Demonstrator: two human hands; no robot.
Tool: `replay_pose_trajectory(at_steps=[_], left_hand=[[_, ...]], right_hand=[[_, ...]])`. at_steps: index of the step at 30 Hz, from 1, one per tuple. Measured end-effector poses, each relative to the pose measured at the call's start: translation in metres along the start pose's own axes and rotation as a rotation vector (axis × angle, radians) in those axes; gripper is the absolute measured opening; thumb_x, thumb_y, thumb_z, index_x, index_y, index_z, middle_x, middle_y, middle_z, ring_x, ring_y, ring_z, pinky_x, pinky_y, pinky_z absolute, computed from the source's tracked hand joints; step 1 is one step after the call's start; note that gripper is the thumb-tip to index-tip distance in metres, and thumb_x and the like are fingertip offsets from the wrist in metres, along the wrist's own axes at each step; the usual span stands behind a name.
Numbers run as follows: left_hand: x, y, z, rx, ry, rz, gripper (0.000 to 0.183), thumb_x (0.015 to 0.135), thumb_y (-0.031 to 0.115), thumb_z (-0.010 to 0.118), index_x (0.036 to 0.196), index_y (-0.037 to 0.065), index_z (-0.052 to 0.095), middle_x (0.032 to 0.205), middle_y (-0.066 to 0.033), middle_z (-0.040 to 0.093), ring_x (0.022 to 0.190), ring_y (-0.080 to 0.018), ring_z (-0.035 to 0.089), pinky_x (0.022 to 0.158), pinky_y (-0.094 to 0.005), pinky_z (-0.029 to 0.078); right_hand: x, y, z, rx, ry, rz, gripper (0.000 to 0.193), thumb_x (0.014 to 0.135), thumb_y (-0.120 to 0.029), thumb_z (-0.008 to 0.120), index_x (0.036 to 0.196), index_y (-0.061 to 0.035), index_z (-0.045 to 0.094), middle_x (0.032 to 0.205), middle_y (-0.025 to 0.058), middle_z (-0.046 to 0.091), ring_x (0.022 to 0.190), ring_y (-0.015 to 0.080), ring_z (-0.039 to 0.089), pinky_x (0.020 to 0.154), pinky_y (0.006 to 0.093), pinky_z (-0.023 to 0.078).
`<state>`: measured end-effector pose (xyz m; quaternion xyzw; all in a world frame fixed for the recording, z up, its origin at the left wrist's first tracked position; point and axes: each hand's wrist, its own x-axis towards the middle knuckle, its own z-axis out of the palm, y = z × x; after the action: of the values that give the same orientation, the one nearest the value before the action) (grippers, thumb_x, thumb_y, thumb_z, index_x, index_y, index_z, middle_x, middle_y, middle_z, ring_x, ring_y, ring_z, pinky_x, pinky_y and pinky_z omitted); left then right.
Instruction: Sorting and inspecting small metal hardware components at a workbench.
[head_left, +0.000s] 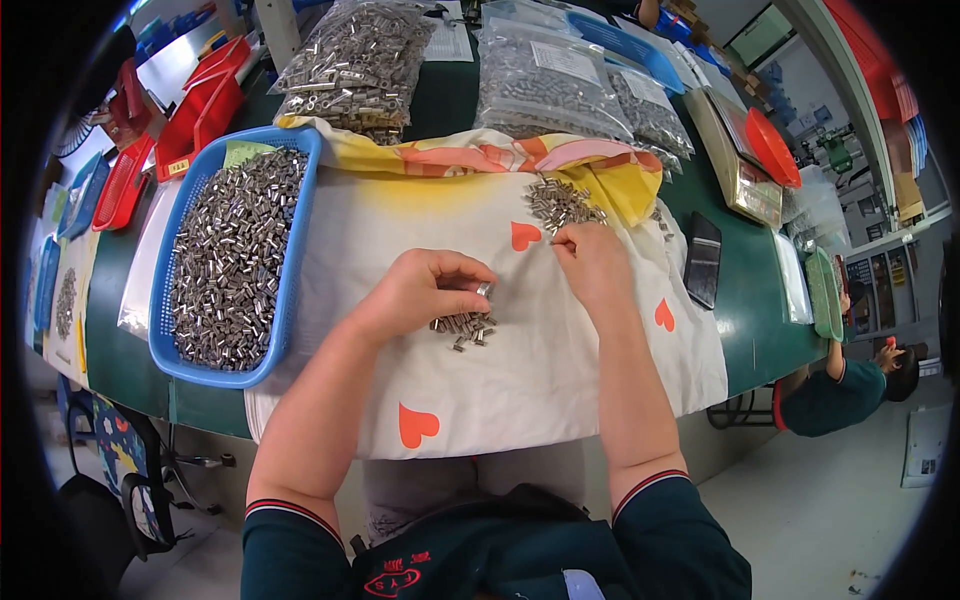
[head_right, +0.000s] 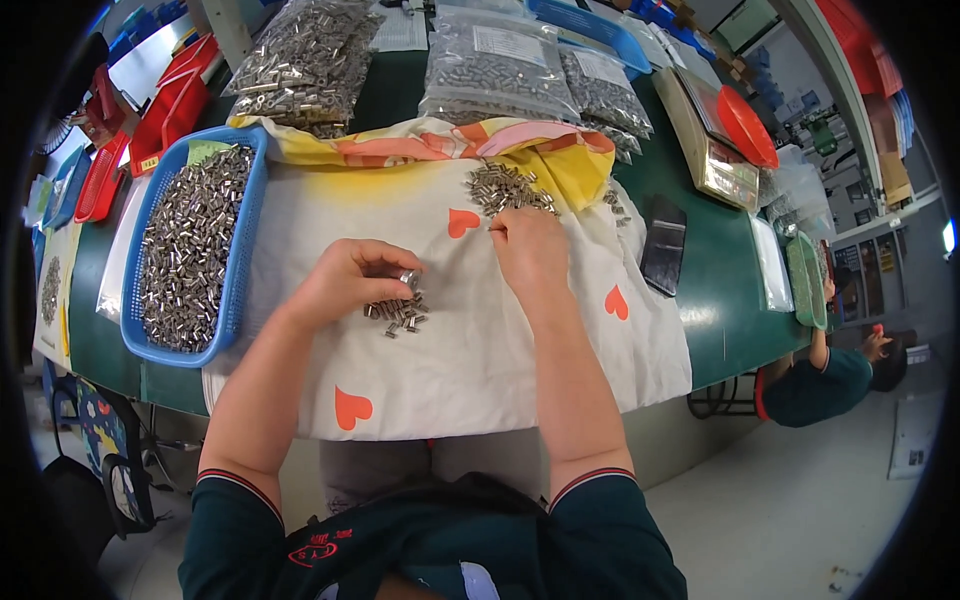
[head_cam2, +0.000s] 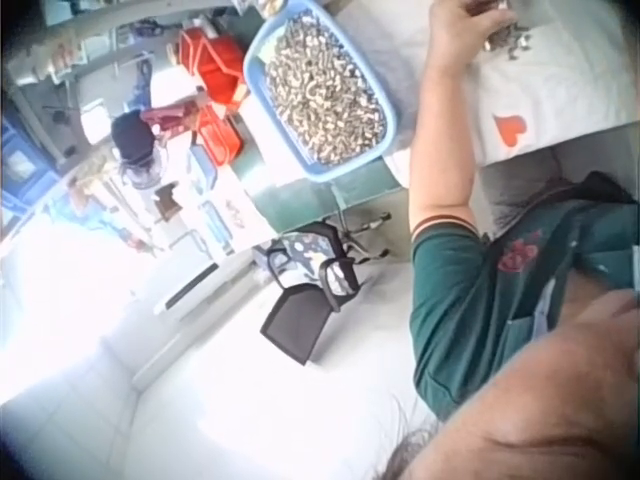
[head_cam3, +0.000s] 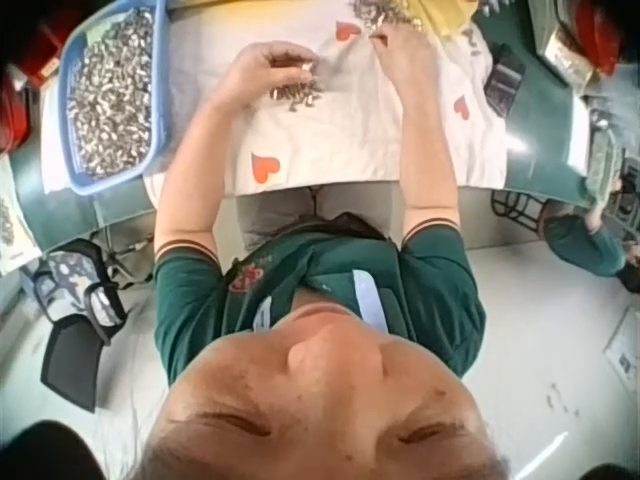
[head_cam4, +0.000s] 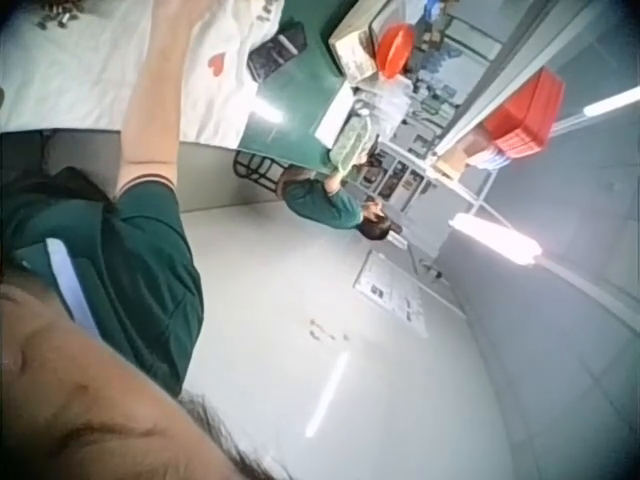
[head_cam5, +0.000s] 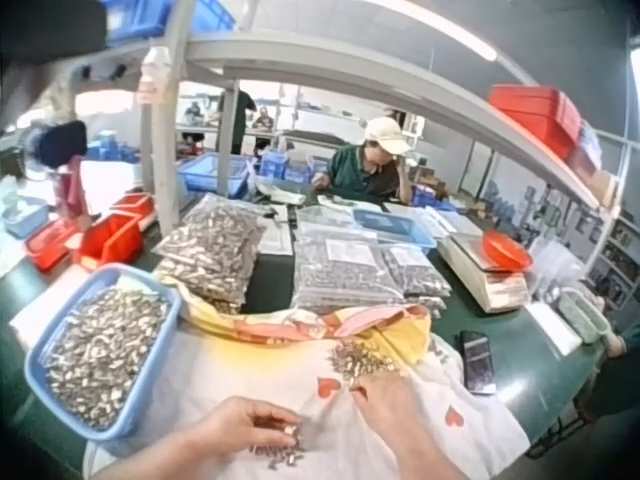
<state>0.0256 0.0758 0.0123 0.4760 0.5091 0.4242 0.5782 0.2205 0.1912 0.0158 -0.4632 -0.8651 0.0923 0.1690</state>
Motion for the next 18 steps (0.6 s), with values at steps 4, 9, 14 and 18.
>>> replay_pose_trajectory(at_steps=[4,9,14,18], left_hand=[[0.005,-0.002,-0.003,-0.178,0.043,0.043,0.024,0.073,0.001,0.064,0.096,-0.001,0.06,0.084,-0.0022,0.06,0.075,-0.0065,0.056,0.068,-0.0194,0.047],[0.009,-0.01,-0.007,-0.321,0.084,0.099,0.026,0.074,-0.001,0.062,0.099,-0.002,0.057,0.09,-0.0048,0.06,0.079,-0.0085,0.057,0.072,-0.0208,0.047],[0.008,-0.011,-0.006,-0.276,0.07,0.132,0.027,0.073,-0.001,0.063,0.099,-0.002,0.058,0.088,-0.0042,0.061,0.079,-0.0082,0.057,0.071,-0.0206,0.047],[0.01,-0.008,-0.001,-0.2,0.095,0.105,0.026,0.073,0.0,0.064,0.098,-0.002,0.059,0.085,-0.0041,0.061,0.077,-0.0078,0.057,0.07,-0.0203,0.047]], right_hand=[[0.003,-0.008,0.002,-0.091,-0.013,-0.053,0.007,0.07,-0.01,0.059,0.074,-0.0053,0.061,0.074,0.008,0.06,0.073,0.0234,0.056,0.065,0.0339,0.045],[-0.015,-0.039,-0.003,0.705,-0.148,0.055,0.006,0.07,-0.002,0.059,0.076,-0.0011,0.058,0.075,0.0035,0.059,0.068,0.0103,0.054,0.063,0.0238,0.043],[-0.023,-0.056,-0.001,0.784,-0.148,-0.064,0.008,0.068,0.001,0.06,0.074,-0.0021,0.057,0.072,0.0017,0.058,0.068,0.0093,0.053,0.061,0.0236,0.042],[-0.024,-0.056,0.004,0.494,0.109,-0.352,0.009,0.063,-0.003,0.06,0.07,-0.0038,0.055,0.069,0.0065,0.057,0.065,0.0213,0.055,0.059,0.0299,0.044]])
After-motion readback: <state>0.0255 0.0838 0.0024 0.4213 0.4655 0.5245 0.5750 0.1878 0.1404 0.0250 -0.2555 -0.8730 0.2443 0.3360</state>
